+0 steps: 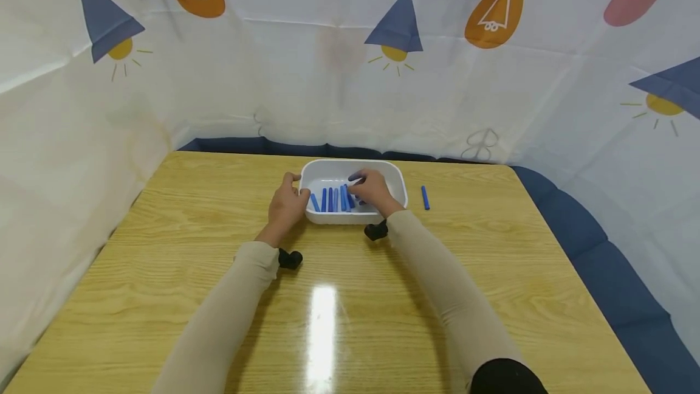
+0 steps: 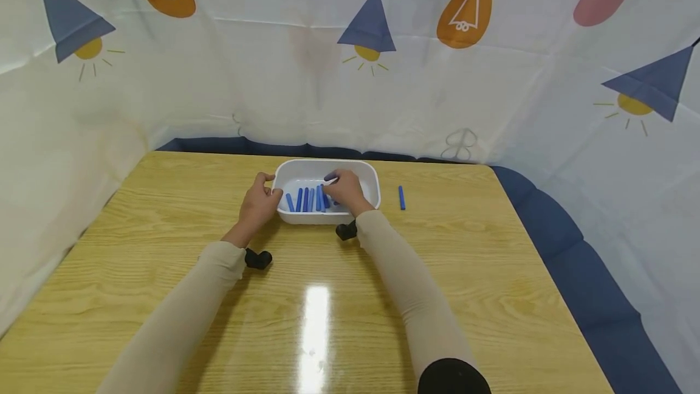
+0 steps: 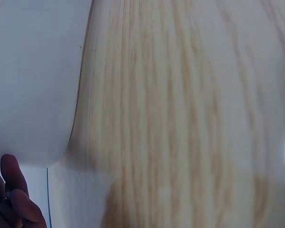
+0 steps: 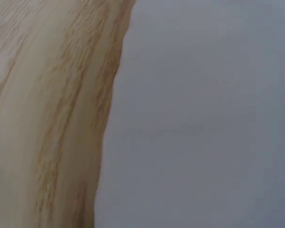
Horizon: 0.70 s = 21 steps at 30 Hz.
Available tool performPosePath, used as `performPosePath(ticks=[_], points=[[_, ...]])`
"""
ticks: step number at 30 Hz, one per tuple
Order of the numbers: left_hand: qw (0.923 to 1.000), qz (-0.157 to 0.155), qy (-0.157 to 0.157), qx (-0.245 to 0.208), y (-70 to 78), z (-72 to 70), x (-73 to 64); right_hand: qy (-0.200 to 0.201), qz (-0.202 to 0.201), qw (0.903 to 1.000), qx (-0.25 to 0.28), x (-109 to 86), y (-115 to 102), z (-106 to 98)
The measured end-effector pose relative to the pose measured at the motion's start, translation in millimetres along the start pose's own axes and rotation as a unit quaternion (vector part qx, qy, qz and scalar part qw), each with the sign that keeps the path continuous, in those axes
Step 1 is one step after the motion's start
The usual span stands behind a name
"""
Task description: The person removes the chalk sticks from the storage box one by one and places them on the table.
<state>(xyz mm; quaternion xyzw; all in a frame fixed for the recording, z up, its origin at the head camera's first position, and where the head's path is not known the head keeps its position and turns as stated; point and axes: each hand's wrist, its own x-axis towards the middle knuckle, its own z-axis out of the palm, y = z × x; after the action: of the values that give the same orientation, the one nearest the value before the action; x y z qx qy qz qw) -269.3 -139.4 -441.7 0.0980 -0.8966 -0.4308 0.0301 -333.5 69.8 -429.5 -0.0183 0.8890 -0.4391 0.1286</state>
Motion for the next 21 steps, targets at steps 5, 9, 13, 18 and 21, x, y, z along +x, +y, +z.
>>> performPosePath(ticks=[5,9,13,18,21], points=[[1.0,-0.001,0.001,-0.004,-0.4,0.8,0.1,-0.028,0.006,0.999,-0.036,0.8,1.9,0.3],[0.9999,-0.001,0.001,-0.01,-1.1,0.9,-0.8,-0.038,0.009,0.9975,-0.059,2.4,3.4,1.3],[0.9999,0.0,0.0,-0.017,-1.3,0.8,-1.8,-0.038,0.001,0.9968,-0.07,3.2,4.9,2.3],[0.9998,0.005,0.004,-0.02,-2.5,1.1,-1.0,-0.032,-0.014,0.9967,-0.073,3.5,5.9,3.2],[0.9997,0.009,0.007,-0.023,-3.1,1.3,-0.1,-0.031,-0.023,0.9963,-0.077,3.6,6.0,3.3]])
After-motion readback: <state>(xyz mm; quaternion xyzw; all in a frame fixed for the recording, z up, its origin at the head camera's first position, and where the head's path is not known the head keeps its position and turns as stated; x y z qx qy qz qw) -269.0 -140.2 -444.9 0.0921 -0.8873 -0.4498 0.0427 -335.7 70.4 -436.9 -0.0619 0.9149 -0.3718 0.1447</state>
